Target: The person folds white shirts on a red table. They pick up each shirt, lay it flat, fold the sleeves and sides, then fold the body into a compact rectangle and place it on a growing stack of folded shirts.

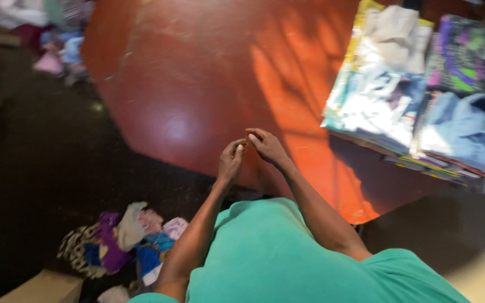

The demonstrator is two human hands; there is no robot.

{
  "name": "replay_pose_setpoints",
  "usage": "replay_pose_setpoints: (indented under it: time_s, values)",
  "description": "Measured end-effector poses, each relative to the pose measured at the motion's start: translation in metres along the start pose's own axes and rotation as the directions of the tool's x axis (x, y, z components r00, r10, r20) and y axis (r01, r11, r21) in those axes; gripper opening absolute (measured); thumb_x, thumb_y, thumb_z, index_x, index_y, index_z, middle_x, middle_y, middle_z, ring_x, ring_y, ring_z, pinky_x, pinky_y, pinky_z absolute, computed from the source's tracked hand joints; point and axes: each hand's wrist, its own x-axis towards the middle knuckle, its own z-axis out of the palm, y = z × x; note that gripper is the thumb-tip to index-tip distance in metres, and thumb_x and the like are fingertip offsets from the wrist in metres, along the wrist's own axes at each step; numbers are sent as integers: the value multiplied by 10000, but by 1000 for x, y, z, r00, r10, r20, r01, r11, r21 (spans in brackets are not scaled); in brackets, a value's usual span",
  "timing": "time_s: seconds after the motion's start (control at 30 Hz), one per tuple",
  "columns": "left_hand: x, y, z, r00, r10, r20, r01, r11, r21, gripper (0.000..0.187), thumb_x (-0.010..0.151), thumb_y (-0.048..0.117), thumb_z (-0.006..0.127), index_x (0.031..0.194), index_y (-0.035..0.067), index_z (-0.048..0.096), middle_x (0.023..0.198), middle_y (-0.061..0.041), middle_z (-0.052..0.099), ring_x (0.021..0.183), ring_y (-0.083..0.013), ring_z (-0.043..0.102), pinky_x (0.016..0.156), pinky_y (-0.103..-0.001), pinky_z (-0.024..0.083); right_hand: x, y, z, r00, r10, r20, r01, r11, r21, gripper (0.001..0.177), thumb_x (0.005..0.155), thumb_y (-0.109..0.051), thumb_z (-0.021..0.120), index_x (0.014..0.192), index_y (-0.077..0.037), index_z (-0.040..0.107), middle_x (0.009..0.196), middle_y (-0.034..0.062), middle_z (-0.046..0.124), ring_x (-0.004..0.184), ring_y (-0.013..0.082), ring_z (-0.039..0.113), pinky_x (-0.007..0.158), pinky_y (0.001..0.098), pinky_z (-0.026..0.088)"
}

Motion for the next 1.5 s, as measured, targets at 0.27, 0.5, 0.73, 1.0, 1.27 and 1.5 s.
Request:
replay_pose_setpoints:
  time_s: [0.27, 0.5, 0.73, 1.0, 1.27, 1.5]
  values:
    - [-39, -38, -151, 972, -63, -228, 89, 990, 106, 284, 1018, 174, 555, 1234, 49, 688, 1101, -97, 775, 1021, -175, 736, 904, -321, 565, 3, -64, 144, 971, 1, 240, -1, 1000, 0, 406, 997, -314, 586, 1306, -62, 662, 1266, 132, 720, 1187, 259, 678, 983, 368, 517]
    - [-24, -35, -233, 926, 37, -375, 27, 986, 165, 283, 1008, 190, 568, 1189, 29, 713, 1109, -131, 768, 1018, -217, 733, 909, -342, 564, 73, -107, 222, 916, 18, 401, 42, 989, -139, 412, 981, -303, 599, 1313, -69, 664, 1238, 135, 727, 1151, 248, 688, 971, 365, 521]
    - [51, -38, -341, 953, -15, -302, 92, 966, 242, 303, 988, 209, 603, 1231, 51, 691, 1105, -128, 762, 991, -229, 738, 871, -349, 568, 195, -122, 294, 910, -140, 390, 119, 990, 77, 405, 1002, -313, 612, 1288, -34, 673, 1219, 144, 737, 1149, 237, 693, 975, 360, 528]
    - [110, -53, -431, 923, -144, -357, 182, 980, 74, 323, 1004, 219, 585, 1262, 46, 669, 1110, -106, 774, 951, -170, 751, 862, -324, 582, 249, -184, 335, 889, -99, 446, 23, 984, 174, 393, 1011, -271, 615, 1273, 18, 665, 1198, 178, 751, 1135, 220, 710, 953, 336, 554]
    - [175, -47, -489, 948, -215, -235, 212, 977, -38, 324, 1020, 221, 569, 1275, 39, 653, 1094, -71, 751, 916, -135, 716, 747, -300, 559, 298, -213, 375, 924, -55, 379, 2, 990, 140, 418, 1002, -282, 636, 1318, -9, 645, 1216, 154, 742, 1140, 226, 697, 974, 341, 532]
    - [271, -40, -570, 968, -217, -130, 203, 973, -111, 327, 1030, 259, 569, 1247, 54, 702, 1063, -38, 760, 878, -88, 697, 729, -255, 556, 393, -276, 424, 958, -259, 127, 248, 964, 94, 479, 958, -256, 684, 1368, -29, 589, 1263, 164, 714, 1151, 251, 711, 965, 380, 565]
